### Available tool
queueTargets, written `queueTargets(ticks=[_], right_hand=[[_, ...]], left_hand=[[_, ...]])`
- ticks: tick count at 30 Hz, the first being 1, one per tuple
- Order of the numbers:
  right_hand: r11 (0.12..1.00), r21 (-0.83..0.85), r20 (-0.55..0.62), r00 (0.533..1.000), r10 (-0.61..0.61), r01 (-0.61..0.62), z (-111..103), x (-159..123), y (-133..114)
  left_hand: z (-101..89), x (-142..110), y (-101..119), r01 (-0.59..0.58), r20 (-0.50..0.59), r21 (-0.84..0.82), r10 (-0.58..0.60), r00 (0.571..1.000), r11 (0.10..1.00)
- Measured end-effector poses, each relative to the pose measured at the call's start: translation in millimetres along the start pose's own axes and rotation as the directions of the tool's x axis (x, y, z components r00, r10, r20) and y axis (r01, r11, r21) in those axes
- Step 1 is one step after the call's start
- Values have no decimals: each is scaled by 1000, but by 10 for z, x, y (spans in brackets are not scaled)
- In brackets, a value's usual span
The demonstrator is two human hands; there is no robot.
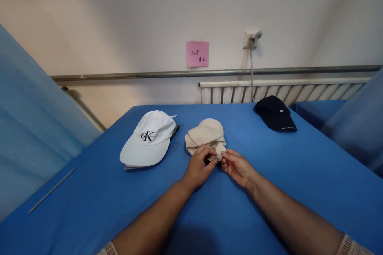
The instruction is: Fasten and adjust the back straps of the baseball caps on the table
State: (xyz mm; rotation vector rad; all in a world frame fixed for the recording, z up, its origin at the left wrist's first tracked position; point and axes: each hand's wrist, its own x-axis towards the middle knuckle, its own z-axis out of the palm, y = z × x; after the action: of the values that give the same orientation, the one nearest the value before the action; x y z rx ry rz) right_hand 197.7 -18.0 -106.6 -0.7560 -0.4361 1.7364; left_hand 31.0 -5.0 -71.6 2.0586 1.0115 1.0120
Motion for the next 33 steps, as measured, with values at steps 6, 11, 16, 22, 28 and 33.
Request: queueTargets(ticks=[6, 11, 16, 22, 28, 33], right_hand=[[1000, 10, 23, 1000, -16, 16, -2, -8, 29], [999, 42, 29, 999, -30, 28, 0, -9, 21], [1000, -9, 55, 998, -28, 29, 31, -43, 4], [925, -316, 32, 977, -212, 211, 55, -43, 65], [513, -673, 208, 802, -560, 533, 74, -82, 109], [275, -725, 434, 729, -530, 631, 59, -57, 53]], left_hand=[[-1, 7, 15, 22, 39, -2, -22, 999, 1000], [-3, 23, 44, 102, 25, -56, -101, 995, 993], [-3, 39, 63, 132, -21, -93, -134, 991, 987], [-58, 76, -19, 284, -92, -303, -324, 941, 910], [-109, 75, -22, 306, -84, -280, -340, 937, 910], [-94, 58, 16, 279, 8, -191, -283, 959, 941]])
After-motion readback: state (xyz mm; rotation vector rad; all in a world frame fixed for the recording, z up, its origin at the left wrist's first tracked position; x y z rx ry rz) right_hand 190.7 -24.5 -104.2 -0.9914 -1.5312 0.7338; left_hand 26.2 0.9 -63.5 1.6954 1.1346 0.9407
